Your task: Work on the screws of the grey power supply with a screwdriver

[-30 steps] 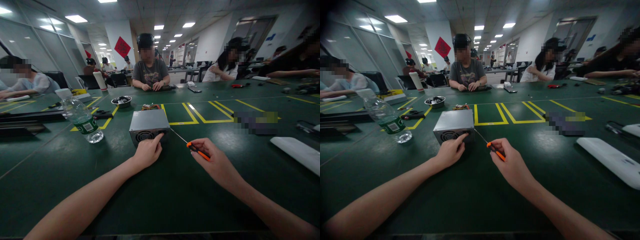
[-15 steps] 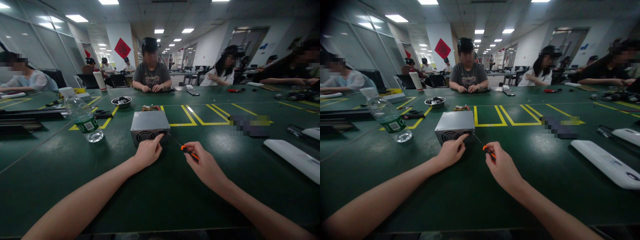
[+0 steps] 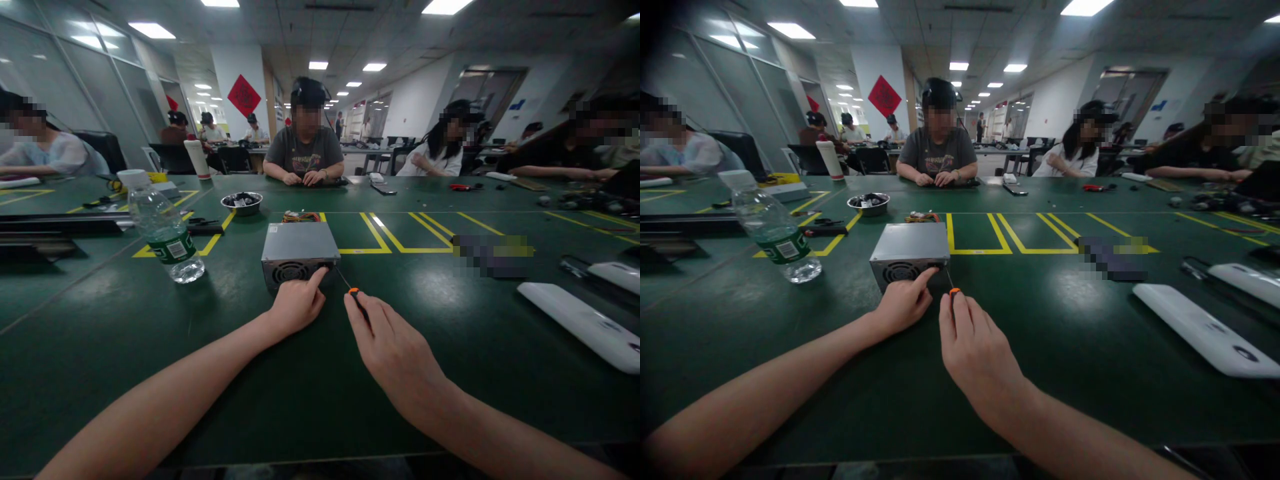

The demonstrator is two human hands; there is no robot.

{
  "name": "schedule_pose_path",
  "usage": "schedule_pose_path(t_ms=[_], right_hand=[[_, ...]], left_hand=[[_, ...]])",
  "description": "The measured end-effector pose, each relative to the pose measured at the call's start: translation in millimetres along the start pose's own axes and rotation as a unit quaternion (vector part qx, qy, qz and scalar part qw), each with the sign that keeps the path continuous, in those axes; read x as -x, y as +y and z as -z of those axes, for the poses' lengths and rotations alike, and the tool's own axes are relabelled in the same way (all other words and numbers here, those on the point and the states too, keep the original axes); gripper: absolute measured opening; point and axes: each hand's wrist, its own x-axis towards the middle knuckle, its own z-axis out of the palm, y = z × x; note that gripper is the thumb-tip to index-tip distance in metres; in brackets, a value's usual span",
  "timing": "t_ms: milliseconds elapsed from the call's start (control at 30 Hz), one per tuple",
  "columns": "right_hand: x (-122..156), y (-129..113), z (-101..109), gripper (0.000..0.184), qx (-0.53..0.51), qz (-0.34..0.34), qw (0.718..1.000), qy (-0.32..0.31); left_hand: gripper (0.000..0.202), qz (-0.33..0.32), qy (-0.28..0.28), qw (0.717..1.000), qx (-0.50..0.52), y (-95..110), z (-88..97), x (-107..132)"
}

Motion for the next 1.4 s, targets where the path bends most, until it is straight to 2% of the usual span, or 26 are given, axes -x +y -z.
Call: schedule_pose_path(t_ms=[100,167,300,400,567,700,833,933,1033,1200,1333,1400], right_hand=[[-4,4,7,0.04,0.026,0.016,0.999,0.015],[-8,8,9,0.03,0.021,0.003,1.0,0.002],[-11,8,7,0.021,-0.04,-0.043,0.998,-0.023],[-4,3,5,0.025,-0.085,-0.033,0.995,-0.039],[6,4,4,0.035,-0.02,0.022,1.0,0.008],[2,16,5,0.019,0.023,0.037,0.998,0.055],[-1,16,2,0.019,-0.007,0.024,0.997,0.07],[-1,13,-1,0.029,-0.042,0.078,0.992,0.086],[0,16,-3,0.026,-0.045,0.119,0.985,0.121],[1,24,-9,0.011,-0.059,0.098,0.982,0.148],[5,21,-17,0.016,-0.102,0.088,0.981,0.141],[7,20,-21,0.018,-0.132,0.106,0.975,0.141]], left_hand=[[0.046,0.002,-0.003,1.0,0.004,0,0.1,0],[0.047,0.002,0.001,1.0,0.004,1,0.3,0],[0.046,-0.001,0.004,1.0,0.008,1,0.6,1],[0.046,0.001,0.001,1.0,0.011,1,0.6,1],[0.047,-0.005,0.001,1.0,0.015,0,0.2,1],[0.049,-0.006,0.001,1.0,0.013,0,-0.6,2],[0.048,-0.004,-0.001,1.0,0.014,1,-0.9,2],[0.048,0.0,-0.002,1.0,0.013,1,-0.5,1],[0.049,-0.002,-0.011,1.0,0.016,1,0.5,1],[0.049,0.001,-0.019,1.0,0.007,1,1.2,0],[0.048,0.005,-0.011,1.0,-0.006,1,-1.0,0],[0.048,0.002,-0.005,1.0,-0.007,1,-2.3,0]])
